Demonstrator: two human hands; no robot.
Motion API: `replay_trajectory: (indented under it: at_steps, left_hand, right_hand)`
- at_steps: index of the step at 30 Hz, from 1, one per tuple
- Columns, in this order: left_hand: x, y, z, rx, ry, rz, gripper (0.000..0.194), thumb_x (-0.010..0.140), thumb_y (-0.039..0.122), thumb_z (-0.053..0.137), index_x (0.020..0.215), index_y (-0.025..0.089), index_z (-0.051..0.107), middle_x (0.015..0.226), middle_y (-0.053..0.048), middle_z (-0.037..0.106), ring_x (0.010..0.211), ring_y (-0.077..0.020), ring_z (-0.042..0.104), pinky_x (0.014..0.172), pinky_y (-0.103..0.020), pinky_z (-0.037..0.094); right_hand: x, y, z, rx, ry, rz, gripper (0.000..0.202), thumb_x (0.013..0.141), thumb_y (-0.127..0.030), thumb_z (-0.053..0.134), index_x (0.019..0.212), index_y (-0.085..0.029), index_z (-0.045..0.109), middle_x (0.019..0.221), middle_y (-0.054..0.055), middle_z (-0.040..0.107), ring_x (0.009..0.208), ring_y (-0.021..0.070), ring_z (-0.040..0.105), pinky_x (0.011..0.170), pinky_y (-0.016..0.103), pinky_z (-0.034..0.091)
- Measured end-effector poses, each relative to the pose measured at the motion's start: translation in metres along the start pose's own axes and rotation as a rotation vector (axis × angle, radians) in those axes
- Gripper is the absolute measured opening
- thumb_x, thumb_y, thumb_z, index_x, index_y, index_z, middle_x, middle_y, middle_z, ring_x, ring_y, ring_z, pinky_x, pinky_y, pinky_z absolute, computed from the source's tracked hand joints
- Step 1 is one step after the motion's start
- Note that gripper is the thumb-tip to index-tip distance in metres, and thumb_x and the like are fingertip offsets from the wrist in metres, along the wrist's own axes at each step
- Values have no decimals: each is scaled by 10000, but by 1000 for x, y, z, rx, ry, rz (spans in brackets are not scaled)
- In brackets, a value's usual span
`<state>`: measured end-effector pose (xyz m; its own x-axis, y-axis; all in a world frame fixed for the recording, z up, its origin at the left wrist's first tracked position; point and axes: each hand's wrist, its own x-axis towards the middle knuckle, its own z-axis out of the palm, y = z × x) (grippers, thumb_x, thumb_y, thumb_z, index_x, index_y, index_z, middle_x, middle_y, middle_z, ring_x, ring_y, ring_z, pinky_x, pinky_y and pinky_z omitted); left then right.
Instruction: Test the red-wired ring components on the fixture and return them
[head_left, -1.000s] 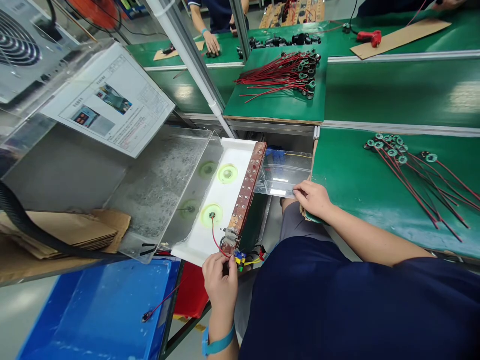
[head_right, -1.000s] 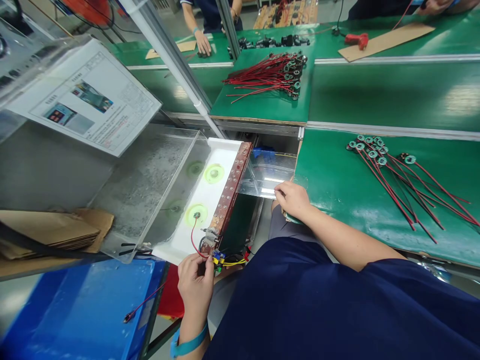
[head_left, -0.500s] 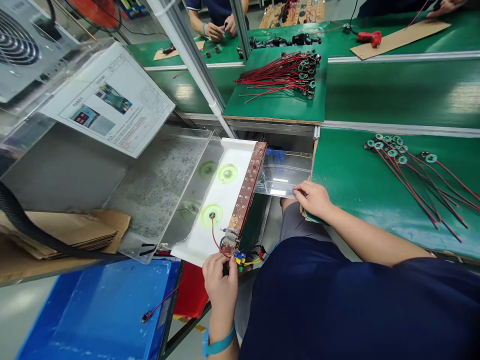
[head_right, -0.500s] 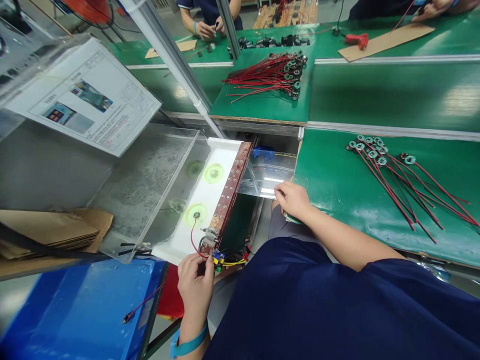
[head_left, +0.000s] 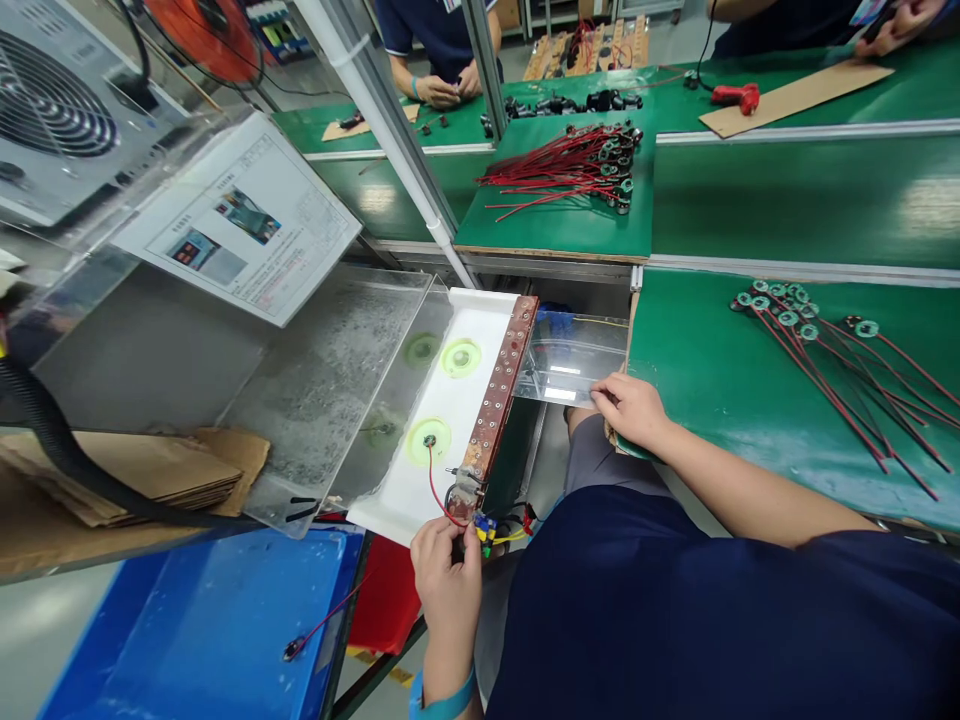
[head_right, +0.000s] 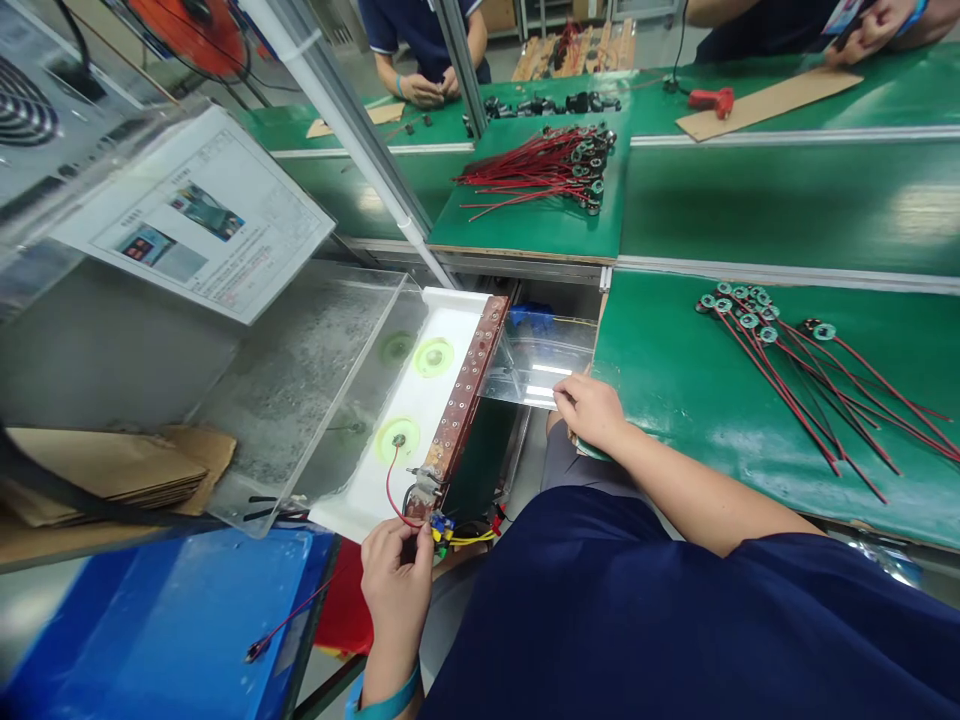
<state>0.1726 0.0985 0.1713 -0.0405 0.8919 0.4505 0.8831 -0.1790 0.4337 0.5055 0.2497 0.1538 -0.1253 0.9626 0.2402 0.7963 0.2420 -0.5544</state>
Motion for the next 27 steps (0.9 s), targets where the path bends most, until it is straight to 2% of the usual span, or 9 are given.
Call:
replay_trajectory:
  at_steps: [8, 17, 23, 27]
  left_hand:
    - [2, 5, 0, -13, 54, 4, 119, 890, 127, 618, 833, 208, 551, 857, -37, 615, 891, -201, 563, 829, -348, 454]
    - [-2, 7, 2, -35, 58, -83, 156, 881, 92, 574, 789, 213, 541, 833, -33, 603, 874, -197, 556, 792, -333, 480]
    - [-1, 9, -1, -41, 62, -76, 172, 892, 108, 555, 767, 222, 524, 821, -42, 605, 851, -205, 561, 766, -346, 488]
    - [-3, 4, 1, -42, 72, -69, 153, 908, 140, 543, 784, 229, 540, 826, -56, 609, 845, -219, 576, 760, -363, 493]
  right_hand:
    - [-2, -3, -2, -11, 22, -36, 268, 942, -306, 486, 910, -189, 726, 851, 65, 716, 813, 198, 659, 724, 290, 461]
    - [-3, 12, 8, -23, 30, -47, 315, 929, -400, 476, 890, -219, 731, 897, 48, 736, 815, 213, 687, 676, 309, 490]
    - [-2, 8, 7, -16, 13, 12, 337, 912, -425, 447, 870, -242, 727, 907, 76, 737, 819, 245, 692, 653, 349, 500]
    - [-1, 3, 6, -2, 10, 20, 324, 909, -406, 446, 872, -240, 721, 914, 77, 736, 835, 241, 695, 695, 359, 514]
